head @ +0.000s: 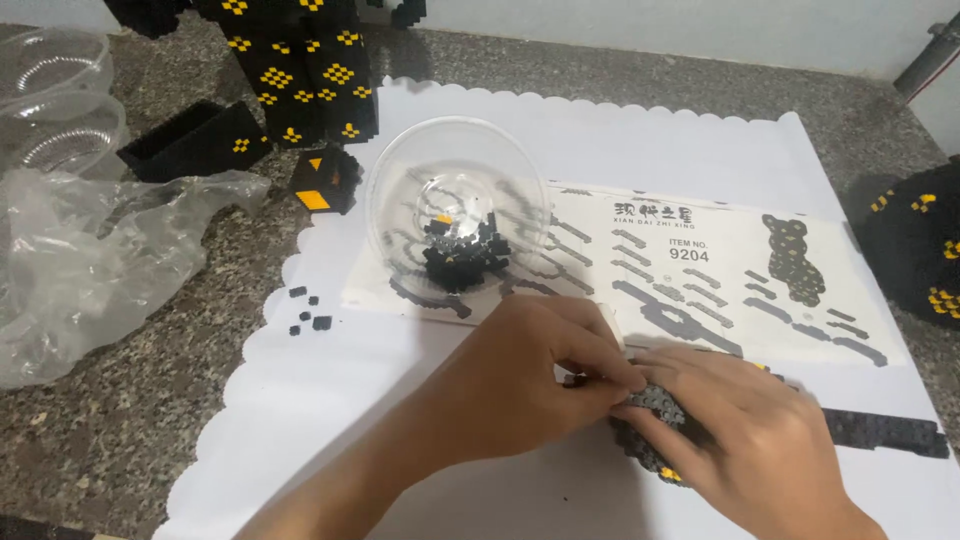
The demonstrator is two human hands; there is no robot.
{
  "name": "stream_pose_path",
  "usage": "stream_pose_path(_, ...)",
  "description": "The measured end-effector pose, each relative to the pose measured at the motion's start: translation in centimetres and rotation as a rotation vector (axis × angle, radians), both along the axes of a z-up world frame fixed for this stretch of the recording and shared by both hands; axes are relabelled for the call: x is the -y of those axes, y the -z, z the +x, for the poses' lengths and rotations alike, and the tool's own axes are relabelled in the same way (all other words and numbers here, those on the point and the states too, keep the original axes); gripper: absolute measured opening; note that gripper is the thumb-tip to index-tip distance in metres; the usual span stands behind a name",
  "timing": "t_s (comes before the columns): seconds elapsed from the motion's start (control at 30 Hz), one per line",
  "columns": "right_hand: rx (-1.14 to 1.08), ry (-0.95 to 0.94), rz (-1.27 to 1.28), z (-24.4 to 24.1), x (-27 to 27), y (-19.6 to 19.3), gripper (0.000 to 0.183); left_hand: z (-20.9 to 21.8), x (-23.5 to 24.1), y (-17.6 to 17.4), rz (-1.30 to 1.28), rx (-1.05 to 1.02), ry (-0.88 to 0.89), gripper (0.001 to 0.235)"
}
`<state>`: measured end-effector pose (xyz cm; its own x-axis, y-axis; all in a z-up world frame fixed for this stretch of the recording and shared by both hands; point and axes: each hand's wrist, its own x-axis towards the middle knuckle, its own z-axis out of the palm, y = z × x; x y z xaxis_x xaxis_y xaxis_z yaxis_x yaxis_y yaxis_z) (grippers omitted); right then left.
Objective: Assembling a micro-block toy figure by following a manual
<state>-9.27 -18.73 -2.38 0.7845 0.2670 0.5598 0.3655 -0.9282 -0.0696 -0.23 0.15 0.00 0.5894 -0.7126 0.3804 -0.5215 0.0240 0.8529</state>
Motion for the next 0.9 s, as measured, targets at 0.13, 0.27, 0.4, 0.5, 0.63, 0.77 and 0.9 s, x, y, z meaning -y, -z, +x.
stream_pose_path(0.13, -0.01, -0.006, -0.002, 0.0, -0.1, -0.1, 0.027, 0.1, 0.0, 0.2, 0.014, 0.028, -0.006, 0.009)
stream_pose_path(0.27, 0.011, -0.001, -0.01, -0.1, -0.1, 0.1, 0.027, -0.1, -0.1, 0.0, 0.017, 0.064, 0.004, 0.008)
stream_pose_path(0.4, 0.022, 0.012, -0.012, -0.1, -0.2, 0.1, 0.027, -0.1, -0.2, 0.0, 0.028, 0.053, 0.016, 0.009)
stream_pose_path(0.5, 0.022, 0.016, -0.01, -0.1, -0.3, -0.1, 0.027, 0.3, -0.4, 0.0, 0.04, 0.092, 0.067, 0.016)
stream_pose_path(0.63, 0.021, 0.02, -0.03, -0.1, -0.2, 0.0, 0.03, 0.6, -0.5, -0.2, 0.037, 0.126, 0.092, 0.015)
stream_pose_path(0.77, 0.019, -0.001, 0.006, 0.0, -0.5, -0.3, 0.026, 0.5, -0.5, -0.4, 0.075, 0.074, 0.06, 0.012)
stream_pose_path(0.9, 0.046, -0.011, -0.003, 0.0, -0.2, 0.2, 0.032, 0.0, 0.3, -0.3, 0.087, -0.12, -0.029, 0.01)
